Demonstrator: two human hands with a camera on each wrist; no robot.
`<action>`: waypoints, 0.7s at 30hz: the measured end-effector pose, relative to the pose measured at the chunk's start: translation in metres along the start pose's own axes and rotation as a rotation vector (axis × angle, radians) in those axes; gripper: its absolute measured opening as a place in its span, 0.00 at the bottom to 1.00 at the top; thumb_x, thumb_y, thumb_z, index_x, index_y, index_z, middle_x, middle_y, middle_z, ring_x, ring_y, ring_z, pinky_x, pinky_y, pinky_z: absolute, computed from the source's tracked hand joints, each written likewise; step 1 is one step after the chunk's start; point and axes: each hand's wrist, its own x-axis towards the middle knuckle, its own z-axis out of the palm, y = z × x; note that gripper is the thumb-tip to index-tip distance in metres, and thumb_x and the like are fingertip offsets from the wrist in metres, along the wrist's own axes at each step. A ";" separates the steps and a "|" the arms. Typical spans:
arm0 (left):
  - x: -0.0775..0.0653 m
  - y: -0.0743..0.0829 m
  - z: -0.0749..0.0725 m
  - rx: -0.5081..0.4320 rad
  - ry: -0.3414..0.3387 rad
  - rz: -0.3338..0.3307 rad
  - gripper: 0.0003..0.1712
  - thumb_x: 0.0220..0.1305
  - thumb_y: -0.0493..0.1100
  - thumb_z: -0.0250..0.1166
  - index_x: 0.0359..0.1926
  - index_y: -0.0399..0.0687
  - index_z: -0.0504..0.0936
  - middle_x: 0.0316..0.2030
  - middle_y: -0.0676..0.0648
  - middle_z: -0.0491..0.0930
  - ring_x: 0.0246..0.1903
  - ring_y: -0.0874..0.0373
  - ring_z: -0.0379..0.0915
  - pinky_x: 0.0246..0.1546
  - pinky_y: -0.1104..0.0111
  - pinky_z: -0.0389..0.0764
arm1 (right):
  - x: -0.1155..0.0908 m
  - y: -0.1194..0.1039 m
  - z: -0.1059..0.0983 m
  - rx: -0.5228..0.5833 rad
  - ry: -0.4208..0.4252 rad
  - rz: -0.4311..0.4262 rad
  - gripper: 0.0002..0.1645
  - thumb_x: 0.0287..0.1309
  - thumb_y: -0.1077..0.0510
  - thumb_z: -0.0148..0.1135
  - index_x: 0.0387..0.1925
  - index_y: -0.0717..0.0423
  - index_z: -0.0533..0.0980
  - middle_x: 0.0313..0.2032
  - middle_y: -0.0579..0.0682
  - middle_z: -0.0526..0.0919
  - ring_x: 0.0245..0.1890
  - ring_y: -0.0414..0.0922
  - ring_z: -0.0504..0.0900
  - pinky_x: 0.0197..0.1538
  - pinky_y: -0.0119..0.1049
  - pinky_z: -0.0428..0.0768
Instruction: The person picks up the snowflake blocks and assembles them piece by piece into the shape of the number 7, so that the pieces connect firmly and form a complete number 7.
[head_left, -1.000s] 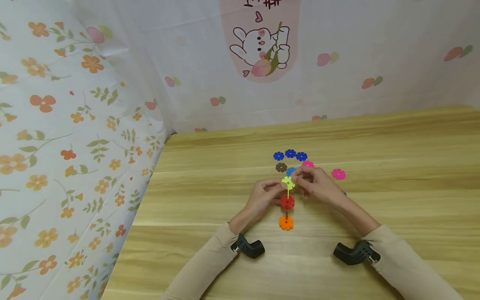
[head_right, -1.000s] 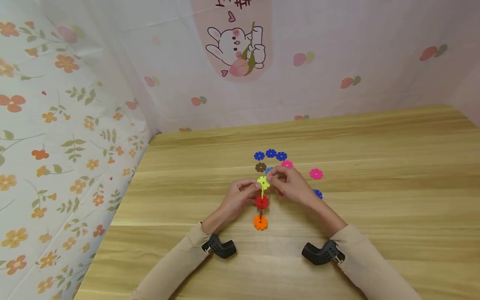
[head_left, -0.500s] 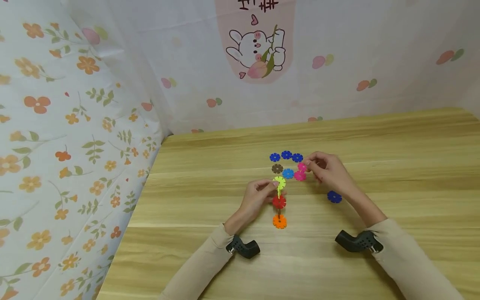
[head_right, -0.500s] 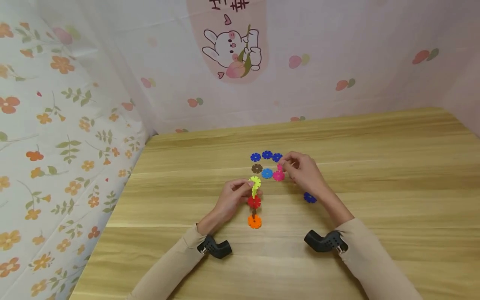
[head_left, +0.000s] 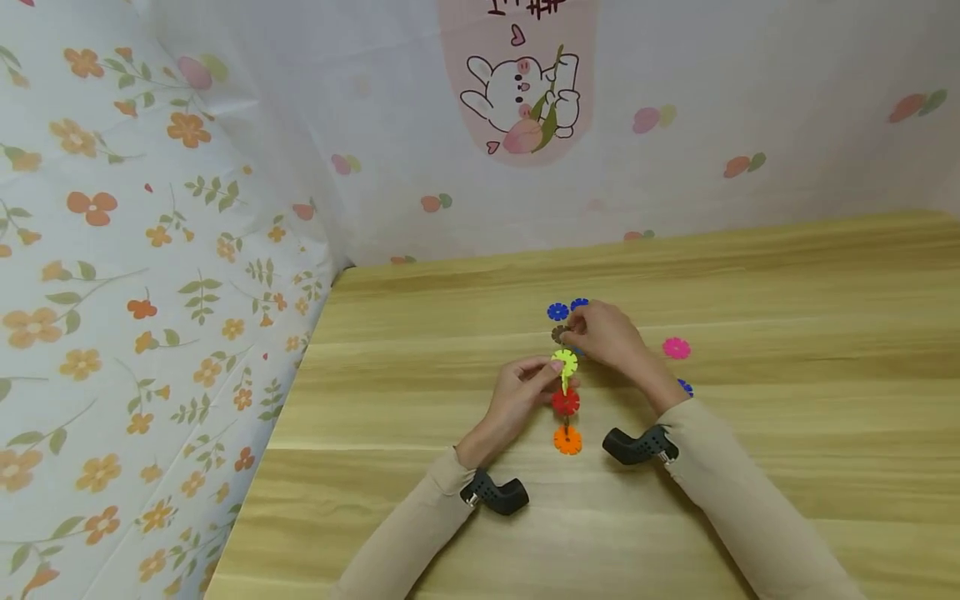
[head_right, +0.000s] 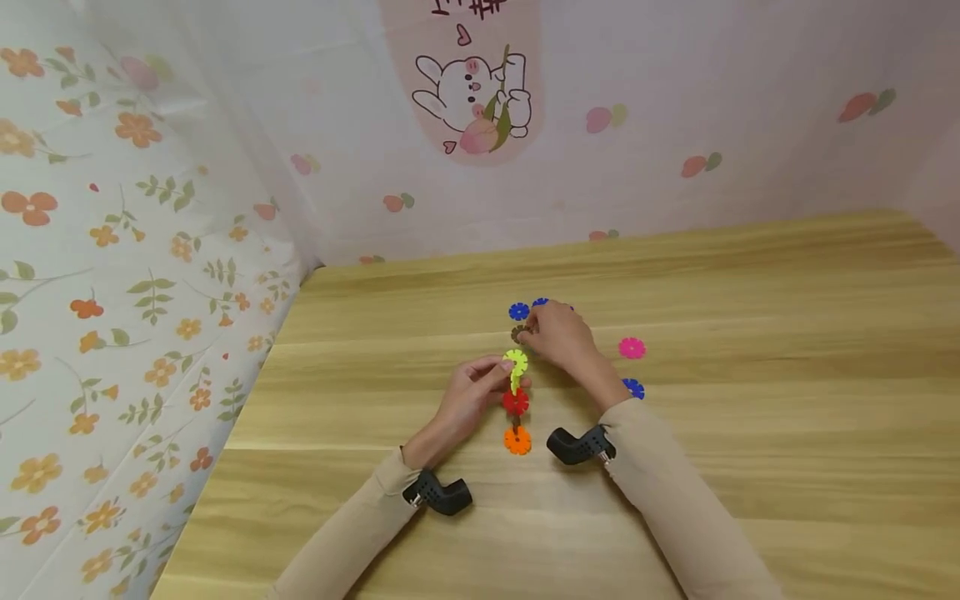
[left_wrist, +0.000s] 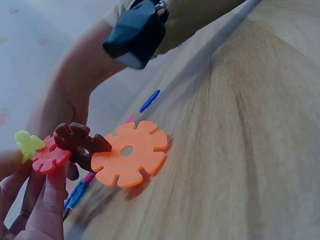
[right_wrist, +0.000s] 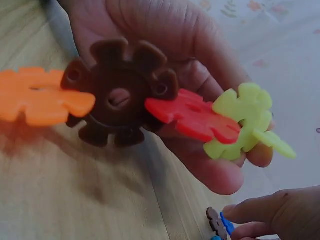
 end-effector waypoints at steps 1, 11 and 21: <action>0.000 0.000 0.000 -0.006 -0.003 0.003 0.17 0.64 0.39 0.59 0.46 0.27 0.78 0.36 0.41 0.82 0.34 0.53 0.81 0.33 0.66 0.80 | 0.001 0.000 0.000 -0.017 0.002 0.014 0.19 0.55 0.54 0.63 0.41 0.68 0.78 0.36 0.60 0.80 0.34 0.51 0.78 0.37 0.45 0.76; -0.001 0.003 -0.001 -0.058 -0.037 -0.001 0.17 0.66 0.39 0.57 0.48 0.26 0.76 0.40 0.39 0.80 0.37 0.50 0.81 0.37 0.61 0.80 | 0.006 0.001 0.004 -0.054 0.020 0.015 0.24 0.51 0.52 0.66 0.42 0.69 0.78 0.37 0.61 0.78 0.35 0.53 0.76 0.37 0.48 0.75; 0.001 0.003 0.000 -0.056 -0.044 -0.004 0.18 0.66 0.39 0.58 0.48 0.26 0.76 0.40 0.40 0.80 0.36 0.50 0.81 0.36 0.62 0.80 | -0.002 0.000 -0.013 -0.111 -0.064 0.051 0.18 0.47 0.55 0.69 0.34 0.66 0.78 0.33 0.58 0.78 0.31 0.50 0.74 0.35 0.45 0.75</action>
